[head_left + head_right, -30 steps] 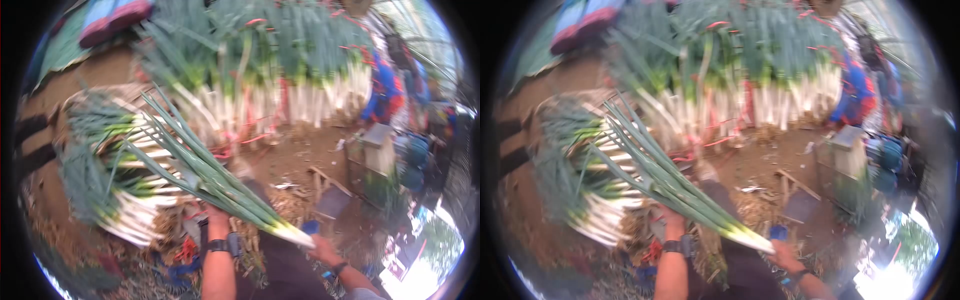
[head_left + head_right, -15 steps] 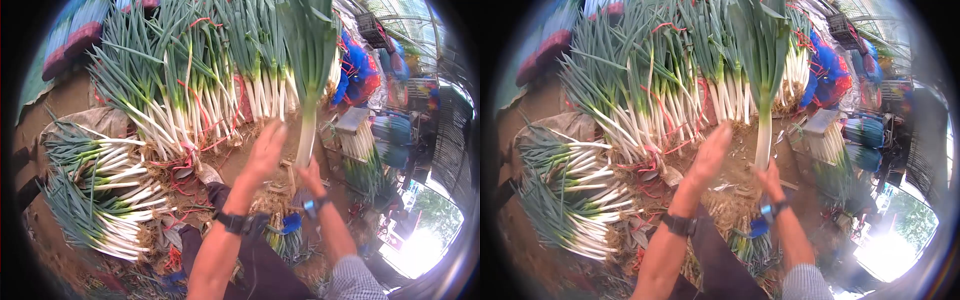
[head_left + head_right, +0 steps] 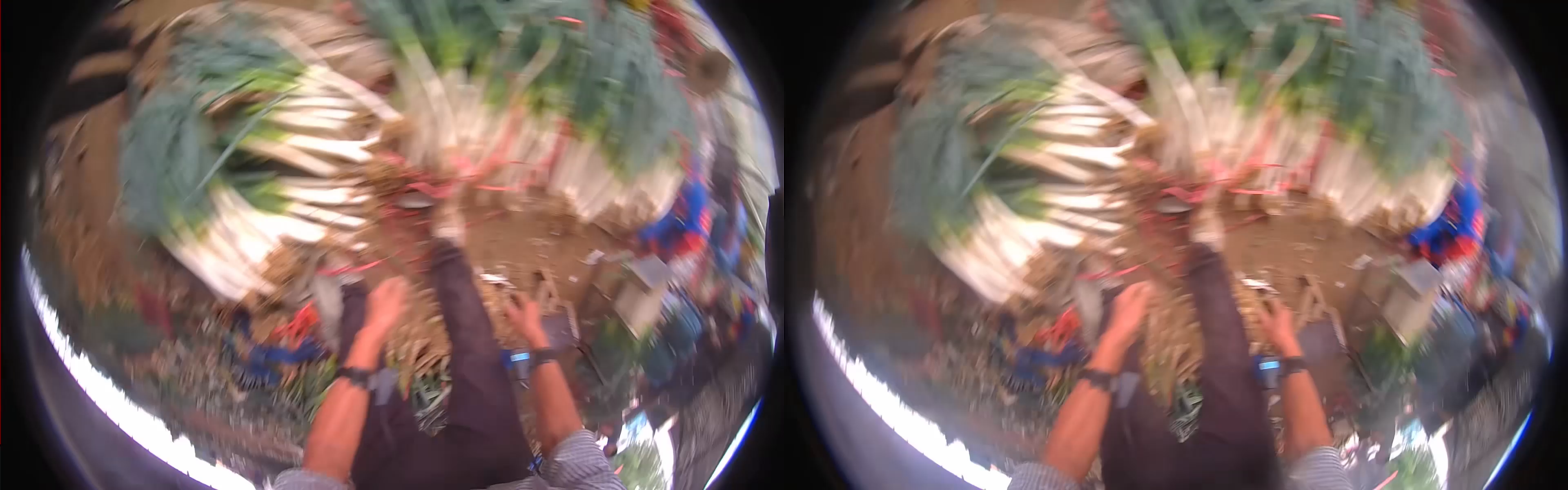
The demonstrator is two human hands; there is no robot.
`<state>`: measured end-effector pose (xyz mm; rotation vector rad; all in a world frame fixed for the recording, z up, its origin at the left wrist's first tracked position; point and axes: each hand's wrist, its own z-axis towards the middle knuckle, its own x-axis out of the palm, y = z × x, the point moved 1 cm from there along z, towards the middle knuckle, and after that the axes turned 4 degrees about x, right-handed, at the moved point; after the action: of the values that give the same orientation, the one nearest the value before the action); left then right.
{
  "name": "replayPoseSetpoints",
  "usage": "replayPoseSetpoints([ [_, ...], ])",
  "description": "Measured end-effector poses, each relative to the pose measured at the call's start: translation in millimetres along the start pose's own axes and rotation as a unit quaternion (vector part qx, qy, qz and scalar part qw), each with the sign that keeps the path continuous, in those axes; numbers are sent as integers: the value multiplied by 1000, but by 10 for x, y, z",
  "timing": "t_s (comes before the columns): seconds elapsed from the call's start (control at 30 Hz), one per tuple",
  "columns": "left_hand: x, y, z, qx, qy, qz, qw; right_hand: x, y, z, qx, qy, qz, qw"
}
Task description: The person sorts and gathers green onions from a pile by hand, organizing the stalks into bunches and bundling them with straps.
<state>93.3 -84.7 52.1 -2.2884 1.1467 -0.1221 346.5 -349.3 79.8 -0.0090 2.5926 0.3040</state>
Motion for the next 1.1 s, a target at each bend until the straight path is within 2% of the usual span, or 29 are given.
replayPoseSetpoints([
  [0.03,-130,25,-44,45,-4,17,999,96,198,85,8,39,44,998],
  [0.1,-290,158,-131,-79,19,-155,985,235,609,133,21,68,175,982],
  [0.2,-648,202,-338,-126,9,-220,967,353,1284,151,-1,87,149,985],
  [0.27,-877,480,-415,-120,9,-226,967,567,1651,107,-23,94,118,988],
  [0.43,-1552,1038,-687,-142,-51,-345,926,1434,1999,21,-56,166,57,983],
  [0.57,-2156,1577,-727,-151,-106,-373,909,1965,2347,-325,-74,221,3,973],
  [0.63,-2486,1847,-695,-139,-155,-383,900,2218,2271,-332,-110,231,-47,966],
  [0.7,-2873,2087,-587,-142,-177,-328,917,2386,2316,-372,-108,242,-47,963],
  [0.77,-3196,2354,-451,-129,-246,-280,919,2500,2430,-426,-66,259,-16,964],
  [0.83,-3478,2699,-176,-112,-304,-242,914,2639,2426,-359,-71,249,-22,966],
  [0.9,-3797,2271,-82,-97,-366,-124,917,2768,2479,-267,-81,246,-47,965],
  [1.0,-4074,2092,219,-134,-321,-111,931,3059,2762,-229,-81,246,-20,966],
  [1.1,-4015,2484,626,-132,-318,-143,928,3470,3127,-134,-120,265,-41,956],
])
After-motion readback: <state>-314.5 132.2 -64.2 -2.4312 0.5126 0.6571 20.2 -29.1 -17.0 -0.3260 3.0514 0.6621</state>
